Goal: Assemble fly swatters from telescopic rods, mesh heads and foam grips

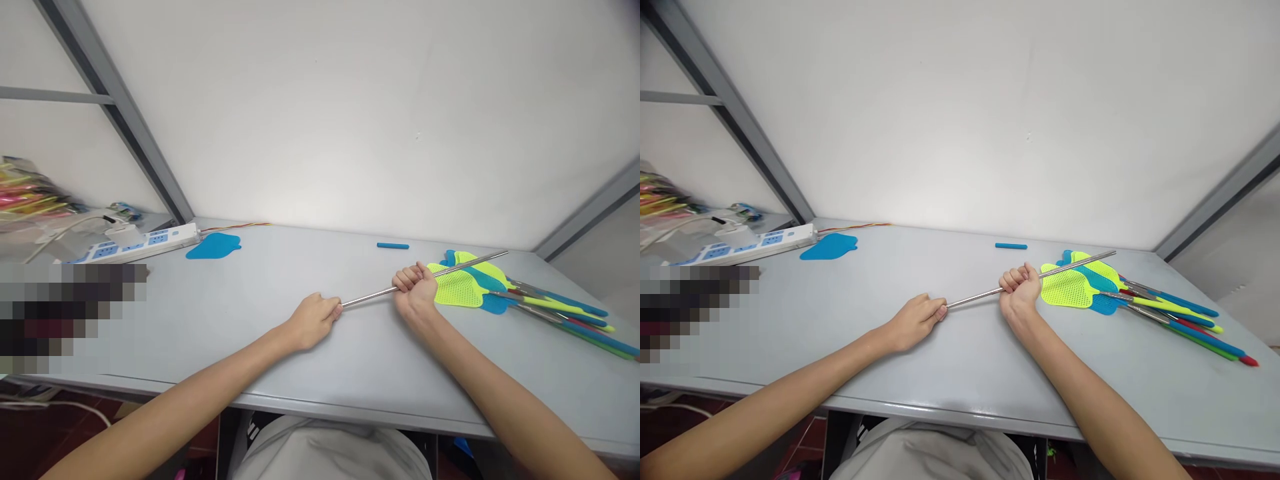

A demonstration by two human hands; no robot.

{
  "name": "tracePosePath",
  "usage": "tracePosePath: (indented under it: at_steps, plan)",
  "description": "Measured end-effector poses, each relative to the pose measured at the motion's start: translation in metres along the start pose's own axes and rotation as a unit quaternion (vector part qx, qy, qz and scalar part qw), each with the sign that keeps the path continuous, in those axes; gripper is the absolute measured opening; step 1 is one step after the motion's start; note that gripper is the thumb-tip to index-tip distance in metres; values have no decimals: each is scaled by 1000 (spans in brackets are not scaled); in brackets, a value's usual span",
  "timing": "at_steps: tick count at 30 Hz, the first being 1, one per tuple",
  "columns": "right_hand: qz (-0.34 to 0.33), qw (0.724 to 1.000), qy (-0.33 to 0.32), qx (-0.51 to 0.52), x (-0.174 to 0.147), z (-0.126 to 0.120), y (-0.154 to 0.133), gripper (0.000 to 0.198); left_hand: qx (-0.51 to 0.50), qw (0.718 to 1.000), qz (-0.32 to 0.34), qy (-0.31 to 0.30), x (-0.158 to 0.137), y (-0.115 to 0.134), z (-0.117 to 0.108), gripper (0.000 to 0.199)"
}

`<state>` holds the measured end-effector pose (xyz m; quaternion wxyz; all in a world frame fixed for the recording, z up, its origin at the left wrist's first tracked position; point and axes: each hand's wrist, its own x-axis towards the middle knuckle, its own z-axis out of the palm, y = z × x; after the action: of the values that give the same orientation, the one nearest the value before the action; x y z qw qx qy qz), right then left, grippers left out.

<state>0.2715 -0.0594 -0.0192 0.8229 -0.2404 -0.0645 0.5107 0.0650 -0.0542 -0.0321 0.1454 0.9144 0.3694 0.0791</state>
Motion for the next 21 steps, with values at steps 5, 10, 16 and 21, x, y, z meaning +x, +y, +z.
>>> tracePosePath:
  at_steps: [5, 10, 16, 21]
  plan:
    - [11, 1000, 10, -5, -4, -2, 6, 30, 4, 1000, 4, 4, 0, 1, 0, 35]
    - [12, 1000, 20, -11, -3, -2, 5, 30, 11, 1000, 4, 9, 0, 2, 0, 35]
    - [-7, 1000, 24, -14, -5, -2, 6, 30, 10, 1000, 5, 4, 1, 1, 0, 35]
    - [-12, 1000, 24, -14, -7, -2, 9, 30, 11, 1000, 7, 4, 1, 1, 0, 35]
